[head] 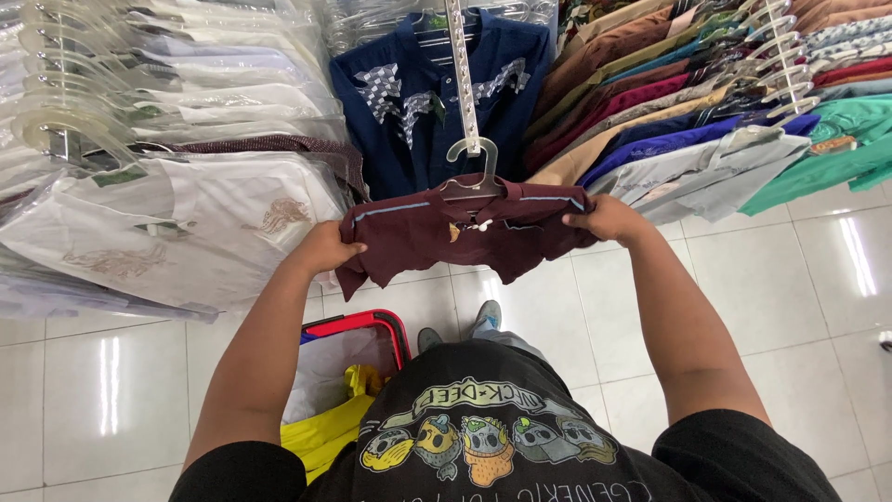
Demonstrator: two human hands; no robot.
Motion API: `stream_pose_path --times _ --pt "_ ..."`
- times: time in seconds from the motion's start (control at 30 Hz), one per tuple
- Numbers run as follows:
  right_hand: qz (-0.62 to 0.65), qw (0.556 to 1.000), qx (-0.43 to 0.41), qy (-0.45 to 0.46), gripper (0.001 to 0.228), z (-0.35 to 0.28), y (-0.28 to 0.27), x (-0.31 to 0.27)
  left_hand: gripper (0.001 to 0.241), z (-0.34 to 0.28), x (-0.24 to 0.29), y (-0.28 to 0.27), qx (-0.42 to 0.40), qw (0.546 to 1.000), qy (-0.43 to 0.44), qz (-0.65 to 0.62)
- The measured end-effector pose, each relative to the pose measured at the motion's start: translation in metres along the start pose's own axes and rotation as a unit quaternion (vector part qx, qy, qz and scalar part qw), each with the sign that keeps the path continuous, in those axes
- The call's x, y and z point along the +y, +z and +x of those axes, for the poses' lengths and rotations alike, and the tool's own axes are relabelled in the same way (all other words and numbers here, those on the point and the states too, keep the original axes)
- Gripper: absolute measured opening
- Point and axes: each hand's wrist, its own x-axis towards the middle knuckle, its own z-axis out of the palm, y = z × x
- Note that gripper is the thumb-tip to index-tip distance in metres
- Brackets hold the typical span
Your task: The person folds a maroon shirt on a hanger, aligns the collar and sleeves, and places it on a clothing rack. Then, the person picks up a yellow shirt from a basket, folds it, and places it on a hanger.
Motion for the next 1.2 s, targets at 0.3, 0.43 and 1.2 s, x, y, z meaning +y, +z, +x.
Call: stream_pose_path --times 0.3,0.43,1.2 --pt "-0.142 0.990 -0.007 -0.026 0.041 0.047 -0.007 0.063 0.033 -0.002 -0.039 -0.008 -0.020 0.994 -0.010 0.111" --pt "-0.126 0.990 0.016 -0.064 0.063 0.030 -0.022 0.041 0.056 -0.046 0.029 -0.037 -0.088 0.989 -0.033 0.113" --pt "-0.348 0.891 -0.076 -0.280 0.037 0.060 -0.016 -0.116 0.034 0.016 0.205 -0.017 -0.028 0.976 0.075 0.201"
